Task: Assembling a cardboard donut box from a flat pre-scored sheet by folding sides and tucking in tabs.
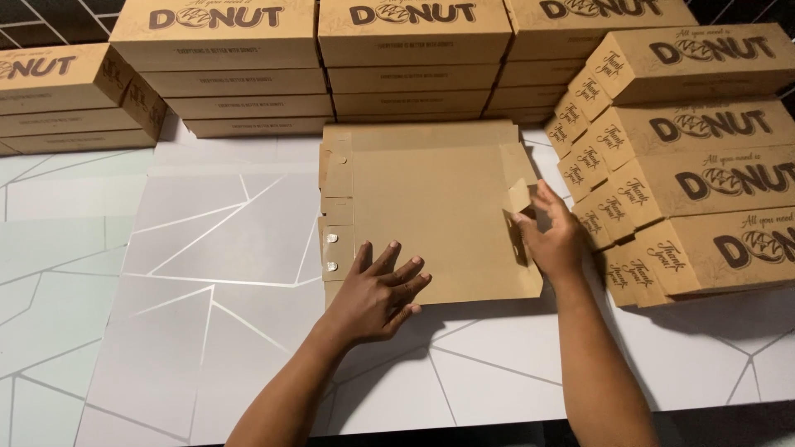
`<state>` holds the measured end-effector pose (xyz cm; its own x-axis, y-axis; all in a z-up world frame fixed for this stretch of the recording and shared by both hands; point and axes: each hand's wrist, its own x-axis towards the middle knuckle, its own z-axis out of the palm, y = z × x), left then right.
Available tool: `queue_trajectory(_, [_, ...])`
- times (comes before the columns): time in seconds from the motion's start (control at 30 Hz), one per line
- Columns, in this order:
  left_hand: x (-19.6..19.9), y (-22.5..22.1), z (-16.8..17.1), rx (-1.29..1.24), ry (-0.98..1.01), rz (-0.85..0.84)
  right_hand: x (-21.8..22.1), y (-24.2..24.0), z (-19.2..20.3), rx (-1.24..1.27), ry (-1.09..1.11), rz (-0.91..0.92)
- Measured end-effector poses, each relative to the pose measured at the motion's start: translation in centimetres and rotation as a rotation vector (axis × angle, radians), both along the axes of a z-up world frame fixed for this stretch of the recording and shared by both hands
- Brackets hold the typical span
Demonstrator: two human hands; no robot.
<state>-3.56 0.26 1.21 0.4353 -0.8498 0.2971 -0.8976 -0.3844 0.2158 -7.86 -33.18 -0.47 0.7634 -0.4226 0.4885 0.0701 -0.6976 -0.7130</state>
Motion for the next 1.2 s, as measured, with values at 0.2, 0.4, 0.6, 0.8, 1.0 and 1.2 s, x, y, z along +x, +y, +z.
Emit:
queue_trajectory(0.2, [0.1, -0.1, 0.0, 0.018, 0.017, 0.005, 1.0, 0.1, 0.9, -0.263, 0.591, 0.082])
queue_trajectory(0.4, [-0.1, 0.0, 0.4, 0.028, 0.079, 0.019, 0.4, -0.9, 1.9, -0.198, 0.638, 0.215])
queue_trajectory(0.6, [-0.1, 0.0, 0.4, 0.044, 0.065, 0.018, 2.2, -1.4, -0.5, -0.313, 0.551, 0.136])
queue_trajectory(0.8, [-0.2, 0.1, 0.8, 0.059, 0.108, 0.01, 0.4, -0.9, 1.8, -0.106, 0.618, 0.254])
queue_trajectory(1.0, [-0.3, 0.1, 1.9, 0.11, 0.097, -0.007, 1.6, -1.0, -0.8, -0.237, 0.494, 0.193])
queue_trajectory(1.2, [3.6, 2.7, 0.7, 0.09, 0.078, 0.214, -0.4, -0.5, 0.9, -0.287, 0.56, 0.197])
